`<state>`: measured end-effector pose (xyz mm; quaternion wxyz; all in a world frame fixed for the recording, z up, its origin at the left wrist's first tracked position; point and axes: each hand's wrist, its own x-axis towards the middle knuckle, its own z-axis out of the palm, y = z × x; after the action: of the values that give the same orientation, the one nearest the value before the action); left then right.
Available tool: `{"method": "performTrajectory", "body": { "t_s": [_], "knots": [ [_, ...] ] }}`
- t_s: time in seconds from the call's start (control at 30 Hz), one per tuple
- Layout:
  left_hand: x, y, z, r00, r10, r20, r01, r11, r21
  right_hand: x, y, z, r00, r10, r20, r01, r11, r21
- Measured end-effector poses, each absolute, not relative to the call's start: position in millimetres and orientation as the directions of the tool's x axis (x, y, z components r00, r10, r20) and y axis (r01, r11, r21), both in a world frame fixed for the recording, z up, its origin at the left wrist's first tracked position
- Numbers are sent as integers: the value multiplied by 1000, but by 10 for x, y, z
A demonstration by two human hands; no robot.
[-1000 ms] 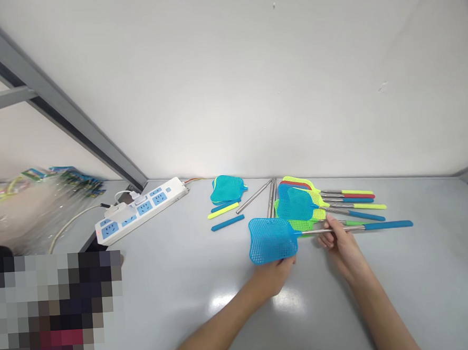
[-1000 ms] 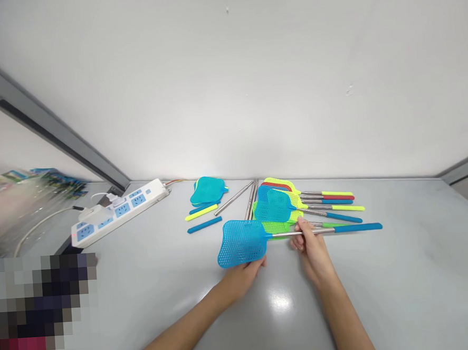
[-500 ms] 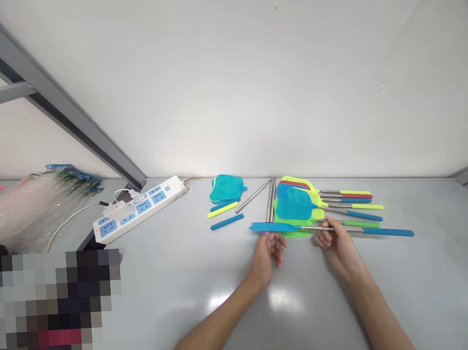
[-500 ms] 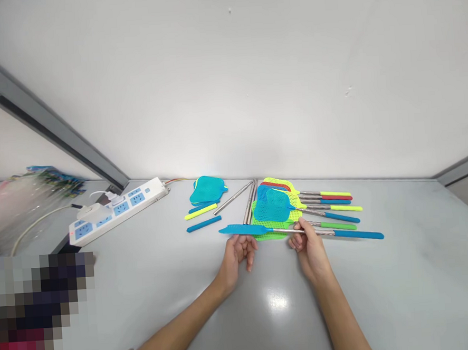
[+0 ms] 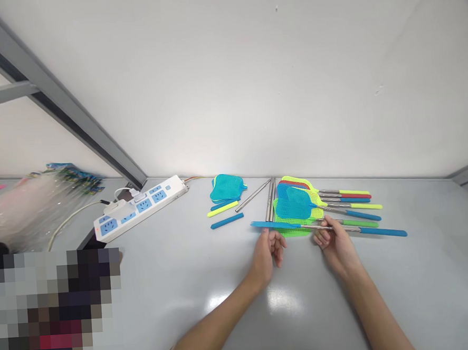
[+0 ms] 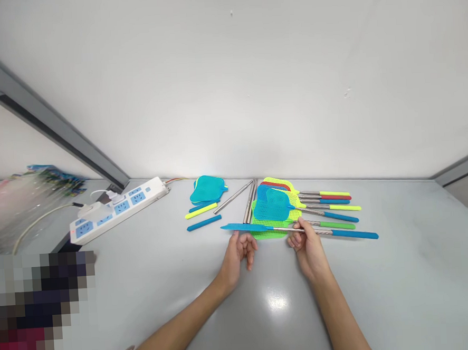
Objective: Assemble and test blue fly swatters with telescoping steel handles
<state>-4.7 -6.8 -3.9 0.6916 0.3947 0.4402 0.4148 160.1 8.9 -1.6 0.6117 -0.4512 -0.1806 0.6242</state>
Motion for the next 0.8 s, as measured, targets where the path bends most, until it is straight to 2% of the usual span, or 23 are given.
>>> {"method": "performTrajectory", "body": {
  "t_s": [0.43, 0.7, 0.8],
  "knots": [
    [-53, -109, -67, 286, 932, -224, -183, 283, 942, 1636, 115, -83, 141, 926, -349, -677, -167, -716],
    [-53, -121, -48, 298, 930, -214, -160, 270, 950, 1640, 128, -112, 160, 924, -347, -650, -166, -742],
    [-49, -124, -41, 304, 929, -212, -102, 253, 962, 1631, 123, -107, 148, 924, -353, -624, -190, -758]
  ]
}}
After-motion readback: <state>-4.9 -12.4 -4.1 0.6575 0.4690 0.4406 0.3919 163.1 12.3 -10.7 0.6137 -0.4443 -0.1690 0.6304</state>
